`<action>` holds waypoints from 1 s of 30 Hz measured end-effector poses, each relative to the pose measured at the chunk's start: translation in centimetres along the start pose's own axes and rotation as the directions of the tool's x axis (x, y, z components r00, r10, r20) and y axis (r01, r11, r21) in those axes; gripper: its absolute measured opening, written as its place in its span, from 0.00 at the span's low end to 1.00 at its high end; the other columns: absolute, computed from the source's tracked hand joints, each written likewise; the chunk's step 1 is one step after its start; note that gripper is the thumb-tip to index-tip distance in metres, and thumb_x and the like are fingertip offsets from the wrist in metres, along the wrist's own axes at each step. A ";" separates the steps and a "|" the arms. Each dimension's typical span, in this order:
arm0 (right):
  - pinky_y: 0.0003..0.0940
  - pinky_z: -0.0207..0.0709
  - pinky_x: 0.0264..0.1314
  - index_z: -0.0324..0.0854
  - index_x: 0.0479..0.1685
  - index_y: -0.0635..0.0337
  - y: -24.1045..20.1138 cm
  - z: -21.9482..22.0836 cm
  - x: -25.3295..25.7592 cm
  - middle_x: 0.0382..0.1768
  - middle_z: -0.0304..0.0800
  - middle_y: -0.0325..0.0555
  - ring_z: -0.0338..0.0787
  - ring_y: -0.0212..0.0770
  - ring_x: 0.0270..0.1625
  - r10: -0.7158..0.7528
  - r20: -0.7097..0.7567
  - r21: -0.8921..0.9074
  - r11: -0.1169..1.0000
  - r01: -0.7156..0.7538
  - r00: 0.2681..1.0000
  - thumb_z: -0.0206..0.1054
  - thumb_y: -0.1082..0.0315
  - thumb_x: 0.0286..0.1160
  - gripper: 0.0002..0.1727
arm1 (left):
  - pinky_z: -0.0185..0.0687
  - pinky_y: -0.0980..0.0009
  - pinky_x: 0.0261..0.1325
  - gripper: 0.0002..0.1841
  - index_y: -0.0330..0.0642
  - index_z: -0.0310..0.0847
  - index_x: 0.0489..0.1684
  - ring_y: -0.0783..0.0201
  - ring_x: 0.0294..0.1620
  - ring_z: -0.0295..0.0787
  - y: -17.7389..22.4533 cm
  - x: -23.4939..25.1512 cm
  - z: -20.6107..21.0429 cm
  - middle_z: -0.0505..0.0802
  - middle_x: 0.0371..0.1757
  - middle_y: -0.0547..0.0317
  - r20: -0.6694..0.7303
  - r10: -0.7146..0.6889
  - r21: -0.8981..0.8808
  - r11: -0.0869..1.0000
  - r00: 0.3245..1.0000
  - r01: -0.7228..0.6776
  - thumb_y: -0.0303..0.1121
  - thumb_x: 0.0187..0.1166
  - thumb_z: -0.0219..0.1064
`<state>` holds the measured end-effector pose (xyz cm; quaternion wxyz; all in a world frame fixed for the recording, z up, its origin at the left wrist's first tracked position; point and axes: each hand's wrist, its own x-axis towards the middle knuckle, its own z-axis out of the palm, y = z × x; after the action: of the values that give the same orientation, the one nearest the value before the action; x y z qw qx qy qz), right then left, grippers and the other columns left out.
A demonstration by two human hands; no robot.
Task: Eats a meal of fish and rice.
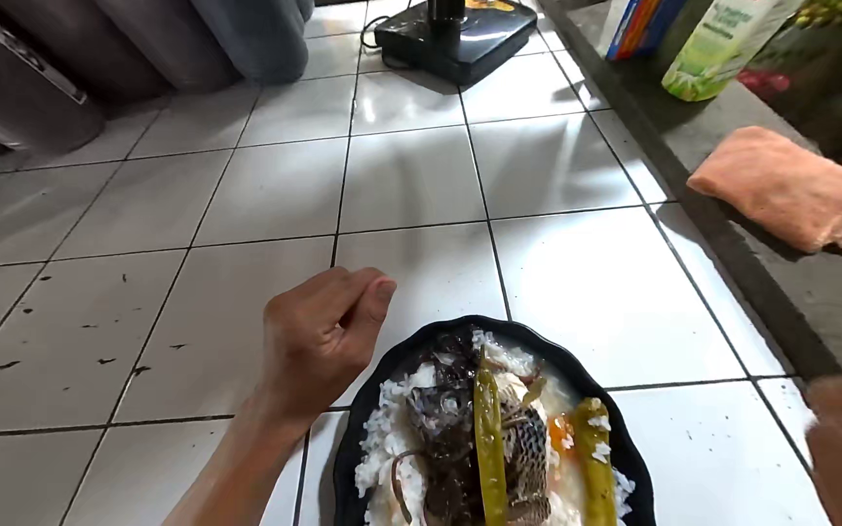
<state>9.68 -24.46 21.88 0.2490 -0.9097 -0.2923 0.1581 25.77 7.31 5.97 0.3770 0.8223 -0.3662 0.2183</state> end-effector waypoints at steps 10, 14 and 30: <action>0.55 0.81 0.32 0.90 0.47 0.52 1.5 4.2 5.9 0.36 0.89 0.49 0.91 0.53 0.36 0.321 0.257 -0.314 0.920 -0.235 0.912 0.67 0.62 0.80 0.08 | 0.68 0.84 0.23 0.14 0.39 0.92 0.32 0.81 0.22 0.74 -0.4 0.3 -0.2 0.83 0.21 0.69 -0.055 0.004 0.018 1.000 0.998 -0.003 0.36 0.83 0.63; 0.54 0.78 0.44 0.89 0.44 0.46 2.6 5.1 5.8 0.36 0.88 0.43 0.88 0.51 0.42 0.085 -0.021 -0.414 0.906 -0.086 0.996 0.73 0.50 0.72 0.12 | 0.69 0.82 0.23 0.14 0.41 0.92 0.32 0.80 0.21 0.74 -0.6 0.5 -0.4 0.83 0.21 0.69 -0.057 0.003 0.043 0.999 0.998 0.000 0.37 0.84 0.63; 0.37 0.76 0.50 0.89 0.43 0.44 2.2 8.7 9.5 0.51 0.86 0.41 0.83 0.41 0.51 -0.384 -0.253 -0.432 0.866 0.252 0.888 0.58 0.61 0.87 0.11 | 0.72 0.75 0.22 0.15 0.42 0.91 0.29 0.73 0.20 0.76 -0.6 0.9 -0.9 0.84 0.21 0.65 -0.078 0.034 0.078 0.997 0.996 -0.028 0.37 0.84 0.62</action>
<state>14.33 -17.09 12.17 0.1328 -0.8922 -0.4196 -0.1014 26.75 7.87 6.82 0.3560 0.8209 -0.3552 0.2705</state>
